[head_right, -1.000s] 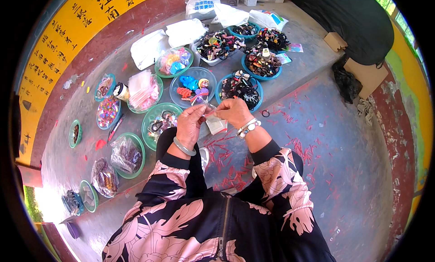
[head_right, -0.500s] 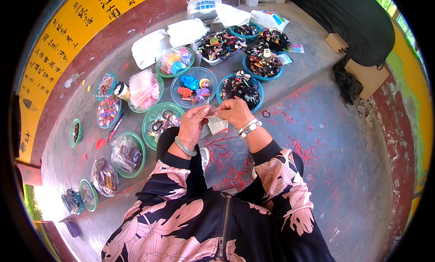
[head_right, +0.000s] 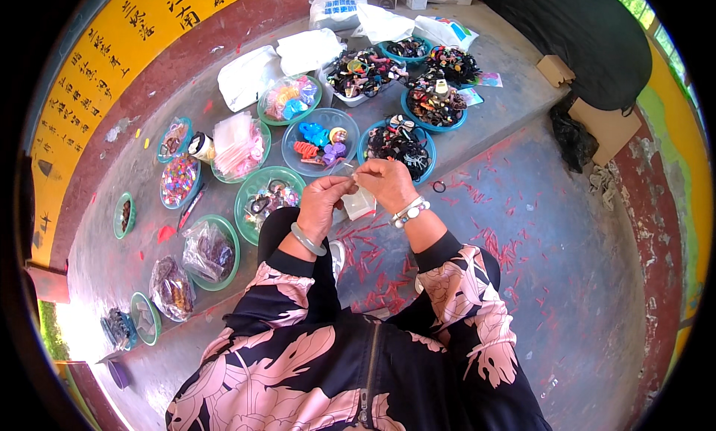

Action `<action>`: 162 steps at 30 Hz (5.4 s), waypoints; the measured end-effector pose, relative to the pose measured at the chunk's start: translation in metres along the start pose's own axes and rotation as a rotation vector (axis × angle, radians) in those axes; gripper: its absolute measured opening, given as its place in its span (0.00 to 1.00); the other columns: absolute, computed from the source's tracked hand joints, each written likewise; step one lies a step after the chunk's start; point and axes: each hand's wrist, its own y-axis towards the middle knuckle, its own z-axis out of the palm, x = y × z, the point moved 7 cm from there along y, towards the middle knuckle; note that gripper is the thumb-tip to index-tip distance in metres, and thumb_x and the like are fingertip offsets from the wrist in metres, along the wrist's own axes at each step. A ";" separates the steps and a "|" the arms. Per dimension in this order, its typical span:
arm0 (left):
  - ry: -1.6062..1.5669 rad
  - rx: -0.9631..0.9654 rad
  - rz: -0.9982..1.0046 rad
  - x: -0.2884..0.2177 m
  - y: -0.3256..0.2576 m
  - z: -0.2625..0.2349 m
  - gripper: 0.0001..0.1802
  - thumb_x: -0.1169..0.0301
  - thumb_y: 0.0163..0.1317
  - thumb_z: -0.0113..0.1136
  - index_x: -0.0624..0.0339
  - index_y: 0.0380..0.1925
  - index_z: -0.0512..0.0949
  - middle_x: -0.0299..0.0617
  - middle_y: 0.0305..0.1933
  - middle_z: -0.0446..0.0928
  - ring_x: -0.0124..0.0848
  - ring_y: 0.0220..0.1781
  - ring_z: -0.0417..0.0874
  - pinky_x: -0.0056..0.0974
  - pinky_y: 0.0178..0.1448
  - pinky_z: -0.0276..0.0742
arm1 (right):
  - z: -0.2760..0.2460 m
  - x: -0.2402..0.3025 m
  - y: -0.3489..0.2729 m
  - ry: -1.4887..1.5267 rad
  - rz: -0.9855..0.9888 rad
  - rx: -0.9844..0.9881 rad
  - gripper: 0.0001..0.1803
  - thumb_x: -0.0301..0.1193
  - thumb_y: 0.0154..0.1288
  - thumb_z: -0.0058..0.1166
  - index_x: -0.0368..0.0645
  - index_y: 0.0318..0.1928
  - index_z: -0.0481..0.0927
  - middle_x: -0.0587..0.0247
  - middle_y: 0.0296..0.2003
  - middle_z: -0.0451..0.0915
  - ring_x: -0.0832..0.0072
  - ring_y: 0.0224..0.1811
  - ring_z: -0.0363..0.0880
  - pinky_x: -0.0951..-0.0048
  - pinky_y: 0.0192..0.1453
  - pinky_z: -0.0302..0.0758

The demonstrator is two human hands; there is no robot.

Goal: The person sits on the floor surrounded by bowls of hair accessories and sorts through them. They pick up hair ties and clips, place them into small plastic bags, and organize the items into different containers.

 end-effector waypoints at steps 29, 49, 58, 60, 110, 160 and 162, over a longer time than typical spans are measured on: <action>-0.016 0.050 -0.044 0.005 -0.001 0.006 0.09 0.69 0.58 0.54 0.63 0.33 0.78 0.40 0.30 0.80 0.22 0.30 0.81 0.23 0.22 0.65 | 0.001 -0.020 0.004 0.298 0.068 -0.030 0.06 0.25 0.48 0.60 0.36 0.30 0.81 0.66 0.24 0.78 0.81 0.26 0.73 0.81 0.30 0.69; 0.006 -0.002 -0.022 0.004 0.001 -0.001 0.09 0.69 0.58 0.54 0.63 0.34 0.79 0.40 0.29 0.80 0.23 0.32 0.81 0.22 0.22 0.62 | -0.012 0.002 0.003 0.163 -0.094 -0.144 0.16 0.21 0.44 0.62 0.42 0.37 0.77 0.66 0.31 0.76 0.80 0.32 0.73 0.79 0.34 0.71; 0.096 -0.026 -0.009 -0.001 -0.001 0.003 0.08 0.72 0.58 0.52 0.64 0.33 0.79 0.39 0.27 0.80 0.16 0.19 0.70 0.21 0.20 0.60 | -0.001 0.063 -0.020 -0.543 -0.587 -0.183 0.16 0.22 0.40 0.57 0.47 0.35 0.80 0.58 0.44 0.72 0.57 0.50 0.68 0.60 0.52 0.65; 0.123 -0.030 -0.001 -0.002 -0.001 0.003 0.09 0.73 0.58 0.52 0.63 0.34 0.79 0.38 0.27 0.80 0.15 0.18 0.68 0.21 0.20 0.60 | 0.001 0.061 -0.020 -0.553 -0.576 -0.176 0.14 0.23 0.40 0.58 0.46 0.34 0.80 0.57 0.45 0.72 0.58 0.50 0.68 0.60 0.52 0.66; -0.303 0.454 -0.042 0.001 -0.006 0.032 0.24 0.72 0.58 0.52 0.65 0.55 0.63 0.43 0.52 0.70 0.31 0.54 0.72 0.35 0.60 0.63 | 0.014 0.028 -0.022 -0.616 -0.382 0.328 0.07 0.30 0.54 0.48 0.45 0.32 0.78 0.59 0.22 0.78 0.64 0.23 0.78 0.67 0.26 0.73; 0.062 0.289 -0.197 0.024 0.002 0.018 0.16 0.73 0.59 0.53 0.65 0.47 0.71 0.40 0.43 0.76 0.27 0.42 0.78 0.29 0.40 0.77 | 0.006 0.014 -0.016 -0.564 -0.153 0.024 0.09 0.34 0.55 0.45 0.51 0.30 0.80 0.52 0.26 0.77 0.53 0.30 0.76 0.58 0.33 0.72; -0.043 0.293 -0.195 0.031 0.004 0.015 0.14 0.73 0.59 0.53 0.64 0.45 0.72 0.39 0.42 0.77 0.28 0.41 0.79 0.31 0.44 0.76 | 0.009 0.007 -0.013 -0.554 -0.132 0.062 0.10 0.34 0.55 0.45 0.52 0.33 0.80 0.52 0.26 0.77 0.54 0.30 0.76 0.58 0.33 0.72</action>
